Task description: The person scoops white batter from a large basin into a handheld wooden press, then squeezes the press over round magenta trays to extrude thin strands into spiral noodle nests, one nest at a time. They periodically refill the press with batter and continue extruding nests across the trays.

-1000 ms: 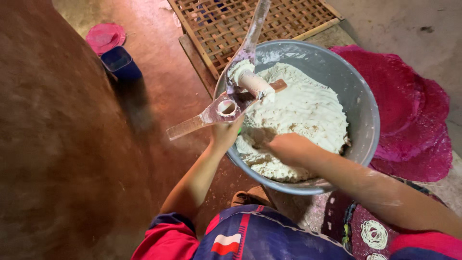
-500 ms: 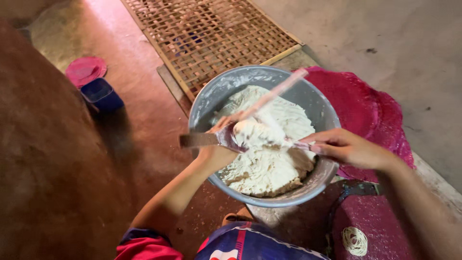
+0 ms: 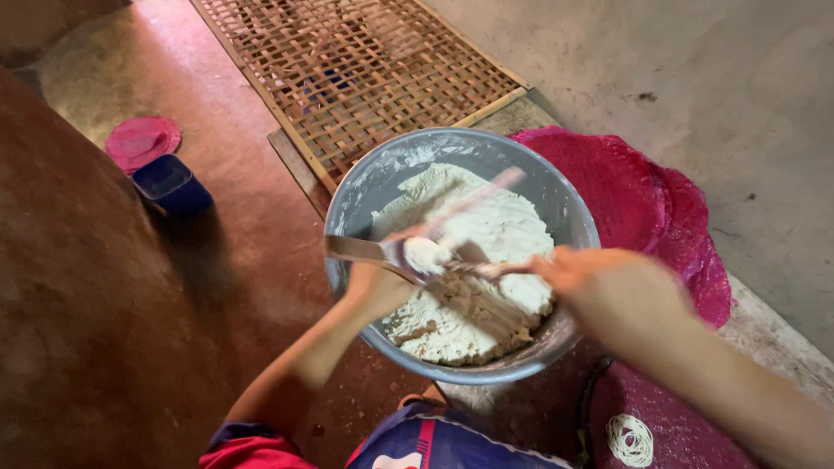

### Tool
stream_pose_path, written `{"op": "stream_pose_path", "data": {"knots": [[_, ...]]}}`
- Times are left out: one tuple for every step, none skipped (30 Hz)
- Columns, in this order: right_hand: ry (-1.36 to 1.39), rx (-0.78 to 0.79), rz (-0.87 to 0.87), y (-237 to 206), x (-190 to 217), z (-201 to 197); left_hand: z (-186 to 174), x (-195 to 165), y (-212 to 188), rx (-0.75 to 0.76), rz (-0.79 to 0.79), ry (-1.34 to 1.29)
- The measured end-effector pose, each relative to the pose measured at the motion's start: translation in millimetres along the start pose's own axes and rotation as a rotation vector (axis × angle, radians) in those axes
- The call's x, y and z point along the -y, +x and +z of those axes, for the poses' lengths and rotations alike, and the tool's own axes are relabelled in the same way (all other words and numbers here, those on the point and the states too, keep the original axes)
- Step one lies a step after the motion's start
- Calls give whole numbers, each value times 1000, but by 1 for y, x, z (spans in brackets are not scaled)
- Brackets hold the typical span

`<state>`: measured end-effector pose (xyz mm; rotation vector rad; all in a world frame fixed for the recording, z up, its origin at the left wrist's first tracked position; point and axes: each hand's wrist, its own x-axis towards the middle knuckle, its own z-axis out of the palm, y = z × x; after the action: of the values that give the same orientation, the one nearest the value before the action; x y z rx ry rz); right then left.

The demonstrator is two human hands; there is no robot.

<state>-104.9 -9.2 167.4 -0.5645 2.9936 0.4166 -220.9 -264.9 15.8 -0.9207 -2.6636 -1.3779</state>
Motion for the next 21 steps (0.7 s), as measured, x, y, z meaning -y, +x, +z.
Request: {"op": "stream_pose_path", "data": {"knots": [[-19, 27, 43, -3, -2, -7, -3, 2, 1, -57, 84, 104], [-39, 55, 87, -4, -3, -15, -3, 3, 5, -115, 170, 207], [-54, 86, 128, -1, 1, -21, -2, 3, 6, -168, 252, 311], [-63, -10, 55, 7, 12, -22, 1, 2, 8, -136, 220, 276], [-70, -101, -17, 21, 29, -20, 9, 0, 10, -101, 186, 237], [-81, -189, -92, 31, 41, -18, 16, -3, 10, -68, 149, 194], [-69, -165, -101, 34, 46, -19, 20, -3, 11, -121, 208, 227], [-61, -144, -107, 36, 48, -17, 23, -3, 11, -176, 271, 261], [-50, -124, -114, 35, 48, -16, 23, -1, 12, -231, 333, 296], [-60, -161, -97, 29, 40, -15, 22, 2, 13, -156, 165, 191], [-68, -194, -85, 23, 30, -14, 18, 5, 14, -77, -7, 85], [-58, -119, 40, 8, 17, -13, 11, 10, 15, 1, -181, -21], [-53, -50, 168, -8, 5, -15, 6, 12, 15, -45, -106, -154], [-83, -75, 147, -9, -3, -11, 1, 14, 17, -91, -25, -287], [-109, -104, 128, -10, -11, -9, -3, 15, 19, -135, 59, -413], [-129, -131, 114, -9, -14, -7, -5, 15, 21, -93, 80, -281], [-115, -188, 53, -9, -17, -8, -5, 13, 22, -47, 98, -153], [-108, -244, -10, -3, -16, -10, 0, 10, 22, -5, 117, -30], [-105, -305, -75, 2, -13, -13, 4, 7, 24, -27, 181, 9], [-122, -310, -107, 9, -7, -17, 10, 3, 27, -44, 243, 48], [-133, -313, -138, 23, 8, -17, 17, 1, 25, -56, 302, 88]]}}
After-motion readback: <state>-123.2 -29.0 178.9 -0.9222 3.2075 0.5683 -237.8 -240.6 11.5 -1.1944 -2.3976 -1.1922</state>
